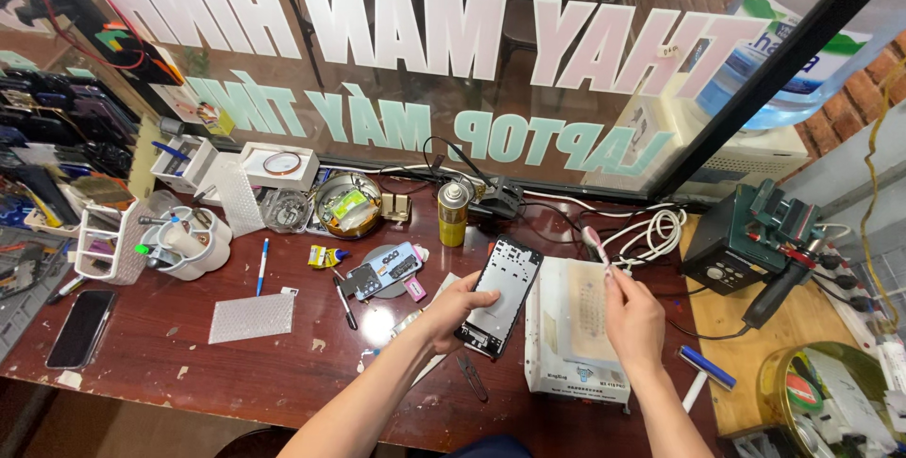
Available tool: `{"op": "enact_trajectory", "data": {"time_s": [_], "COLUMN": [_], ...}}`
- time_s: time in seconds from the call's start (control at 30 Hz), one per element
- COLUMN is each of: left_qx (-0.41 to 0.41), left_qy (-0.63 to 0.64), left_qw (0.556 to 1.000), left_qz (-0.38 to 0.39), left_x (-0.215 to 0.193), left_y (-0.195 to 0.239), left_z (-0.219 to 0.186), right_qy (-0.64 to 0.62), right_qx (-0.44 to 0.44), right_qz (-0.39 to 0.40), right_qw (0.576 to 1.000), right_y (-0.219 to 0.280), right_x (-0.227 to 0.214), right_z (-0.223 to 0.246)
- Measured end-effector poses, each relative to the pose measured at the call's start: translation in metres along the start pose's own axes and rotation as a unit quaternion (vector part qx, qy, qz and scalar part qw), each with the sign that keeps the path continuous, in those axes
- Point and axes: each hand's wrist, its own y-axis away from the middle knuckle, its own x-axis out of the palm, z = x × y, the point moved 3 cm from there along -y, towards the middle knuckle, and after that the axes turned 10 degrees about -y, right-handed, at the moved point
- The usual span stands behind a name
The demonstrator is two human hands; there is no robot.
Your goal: The person cleans the internal frame of a disassembled smartphone using a cotton swab and a small brush. They then apply adhesive to the edges of a new battery and install it into the phone's chassis, pressing it into place.
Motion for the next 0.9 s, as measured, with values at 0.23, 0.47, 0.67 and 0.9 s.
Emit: {"op": "enact_trajectory", "data": {"time_s": [0.23,0.47,0.67,0.9], "left_qx": [-0.022,-0.011,-0.007,-0.021], "left_qy": [0.008,-0.08,-0.091,-0.245], "left_qw": [1.0,0.995,0.993,0.951], "left_qz": [-0.013,-0.06,-0.07,-0.189], "left_x": [0.008,0.014,0.064,0.109], "left_y": [0.004,-0.045,-0.131,-0.166], "left_z": [0.004,0.048,0.093,0.112], "right_qy": [-0.02,-0.283,-0.258,-0.257], "right_qx": [0.171,0.268,0.311,0.295], "right_qz": [0.022,-0.003,0.033,0.041], "right_qw": [0.985,0.921,0.914,0.919], "right_y": [-0.022,0.008,0.045,0.051], "right_x": [-0.004,-0.031,-0.036,-0.054], "right_z": [-0.06,-0.181,-0.206,-0.216]}}
